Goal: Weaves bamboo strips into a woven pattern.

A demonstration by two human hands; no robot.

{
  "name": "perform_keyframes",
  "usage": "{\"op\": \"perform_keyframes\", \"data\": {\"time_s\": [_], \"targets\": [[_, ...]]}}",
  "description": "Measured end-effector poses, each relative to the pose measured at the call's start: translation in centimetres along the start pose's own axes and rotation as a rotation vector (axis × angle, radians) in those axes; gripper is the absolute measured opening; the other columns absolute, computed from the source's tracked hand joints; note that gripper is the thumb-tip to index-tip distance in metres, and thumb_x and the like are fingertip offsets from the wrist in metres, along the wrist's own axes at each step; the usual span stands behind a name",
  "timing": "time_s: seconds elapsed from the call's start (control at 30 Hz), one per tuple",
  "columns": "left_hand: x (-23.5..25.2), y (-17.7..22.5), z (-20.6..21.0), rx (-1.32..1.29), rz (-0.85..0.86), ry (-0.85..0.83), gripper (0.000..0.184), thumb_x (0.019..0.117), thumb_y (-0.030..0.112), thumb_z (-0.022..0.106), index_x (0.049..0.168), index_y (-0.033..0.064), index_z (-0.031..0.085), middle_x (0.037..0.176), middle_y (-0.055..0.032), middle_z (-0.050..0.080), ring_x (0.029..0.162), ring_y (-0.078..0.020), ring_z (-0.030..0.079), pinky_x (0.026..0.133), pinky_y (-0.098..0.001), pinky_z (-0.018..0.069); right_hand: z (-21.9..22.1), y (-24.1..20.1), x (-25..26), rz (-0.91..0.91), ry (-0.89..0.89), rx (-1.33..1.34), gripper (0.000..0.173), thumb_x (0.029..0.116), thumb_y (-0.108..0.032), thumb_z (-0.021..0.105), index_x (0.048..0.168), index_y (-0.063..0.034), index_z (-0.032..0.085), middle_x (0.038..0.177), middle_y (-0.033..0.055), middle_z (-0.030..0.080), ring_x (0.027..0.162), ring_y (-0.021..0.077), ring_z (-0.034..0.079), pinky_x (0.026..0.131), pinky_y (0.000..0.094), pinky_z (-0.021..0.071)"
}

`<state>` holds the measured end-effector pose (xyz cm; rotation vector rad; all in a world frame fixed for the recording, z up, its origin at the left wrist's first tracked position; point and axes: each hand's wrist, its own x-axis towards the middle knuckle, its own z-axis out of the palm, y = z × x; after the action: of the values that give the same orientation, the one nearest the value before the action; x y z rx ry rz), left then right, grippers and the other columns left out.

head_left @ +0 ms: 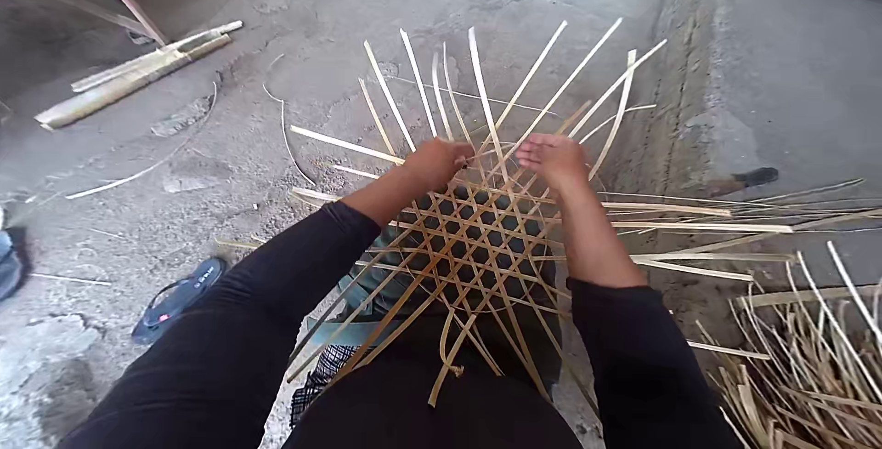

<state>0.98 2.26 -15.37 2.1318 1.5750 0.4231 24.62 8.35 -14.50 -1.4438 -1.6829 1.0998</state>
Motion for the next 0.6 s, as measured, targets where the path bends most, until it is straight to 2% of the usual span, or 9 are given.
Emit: {"op": "perform_keyframes", "data": {"time_s": [0.07, 0.1, 0.17, 0.27, 0.37, 0.4, 0.5, 0.53, 0.6], "targets": [[-0.1, -1.0, -0.2, -0.241, -0.035, 0.013, 0.027, 0.1057, 0.013, 0.054, 0.128, 0.0104, 0.068, 0.114, -0.0141, 0.072, 0.089, -0.0261, 0.073, 0.083, -0.0486, 0.0594, 0.4, -2.8, -3.1, -0.022, -0.055, 0.205, 0.026, 0.1033, 0.002, 0.046, 0.124, 0.0098, 0.06, 0.115, 0.0183, 0.071, 0.097, 0.0159, 0.073, 0.084, 0.0288, 0.0604], [-0.3, -1.6, -0.2, -0.391, -0.051, 0.017, 0.025, 0.1056, 0.012, 0.055, 0.126, 0.0112, 0.069, 0.114, -0.0107, 0.072, 0.084, -0.02, 0.071, 0.077, -0.0415, 0.0593, 0.0, -7.6, -6.4, 0.147, -0.12, 0.223, 0.026, 0.1061, 0.002, 0.045, 0.13, 0.0058, 0.054, 0.124, 0.0149, 0.067, 0.106, 0.0135, 0.069, 0.094, 0.0274, 0.0553], [-0.7, -2.7, -0.2, -0.636, -0.059, 0.013, 0.024, 0.1054, 0.01, 0.054, 0.124, 0.0109, 0.07, 0.117, -0.0068, 0.07, 0.083, -0.0125, 0.066, 0.073, -0.032, 0.056, 0.1, -11.9, -10.0, 0.229, -0.145, 0.235, 0.032, 0.1073, -0.001, 0.046, 0.139, 0.0008, 0.046, 0.129, 0.0132, 0.064, 0.11, 0.0122, 0.068, 0.097, 0.025, 0.0526], [-0.8, -3.5, 0.0, -0.733, -0.014, 0.045, 0.024, 0.1045, 0.009, 0.055, 0.122, 0.0096, 0.071, 0.118, -0.0051, 0.071, 0.082, -0.0098, 0.066, 0.07, -0.0279, 0.0551, 0.1, -8.9, -7.9, 0.154, -0.192, 0.304, 0.03, 0.1092, -0.01, 0.046, 0.139, -0.005, 0.049, 0.115, 0.0073, 0.066, 0.097, 0.0106, 0.068, 0.089, 0.0253, 0.0553], [-0.9, -3.2, -0.2, -0.637, 0.002, 0.067, 0.024, 0.1046, 0.01, 0.057, 0.123, 0.0111, 0.071, 0.116, -0.0045, 0.072, 0.076, -0.0086, 0.066, 0.068, -0.0274, 0.0559, 1.0, 1.1, 0.9, -0.075, -0.216, 0.521, 0.02, 0.1098, -0.024, 0.048, 0.12, -0.0082, 0.055, 0.086, -0.0019, 0.063, 0.076, 0.0094, 0.066, 0.076, 0.0295, 0.0595], [-0.8, -3.0, -0.2, -0.597, 0.005, 0.072, 0.024, 0.1047, 0.01, 0.057, 0.124, 0.0115, 0.071, 0.114, -0.0046, 0.073, 0.075, -0.009, 0.067, 0.068, -0.0284, 0.0569, 1.4, 2.1, 2.0, -0.052, -0.191, 0.533, 0.023, 0.1098, -0.03, 0.048, 0.116, -0.0099, 0.058, 0.087, -0.0029, 0.063, 0.077, 0.009, 0.066, 0.077, 0.0295, 0.0591], [-0.9, -2.4, -0.3, -0.485, 0.043, 0.1, 0.025, 0.1051, 0.013, 0.058, 0.127, 0.0121, 0.07, 0.111, -0.0048, 0.074, 0.074, -0.009, 0.069, 0.069, -0.0291, 0.0588, 1.2, 1.7, 2.1, 0.03, -0.236, 0.463, 0.044, 0.1104, -0.04, 0.043, 0.125, -0.0059, 0.066, 0.114, 0.0026, 0.071, 0.103, 0.0125, 0.068, 0.094, 0.032, 0.0552], [-0.8, -2.4, -0.2, -0.47, 0.058, 0.11, 0.026, 0.1051, 0.013, 0.058, 0.127, 0.0116, 0.07, 0.112, -0.0055, 0.074, 0.074, -0.0095, 0.069, 0.069, -0.0295, 0.059, 1.0, 1.3, 2.0, 0.043, -0.246, 0.448, 0.045, 0.1108, -0.041, 0.041, 0.125, -0.0058, 0.066, 0.113, 0.003, 0.071, 0.104, 0.0132, 0.067, 0.094, 0.0329, 0.0548], [-0.8, -2.2, 0.1, -0.453, 0.095, 0.133, 0.026, 0.1051, 0.012, 0.057, 0.127, 0.0116, 0.07, 0.117, -0.0063, 0.073, 0.075, -0.0102, 0.069, 0.07, -0.03, 0.0588, 0.6, 1.1, 1.6, 0.039, -0.227, 0.471, 0.035, 0.1108, -0.036, 0.043, 0.118, -0.0082, 0.062, 0.099, 0.0011, 0.069, 0.092, 0.0124, 0.068, 0.087, 0.0316, 0.0569]]}}
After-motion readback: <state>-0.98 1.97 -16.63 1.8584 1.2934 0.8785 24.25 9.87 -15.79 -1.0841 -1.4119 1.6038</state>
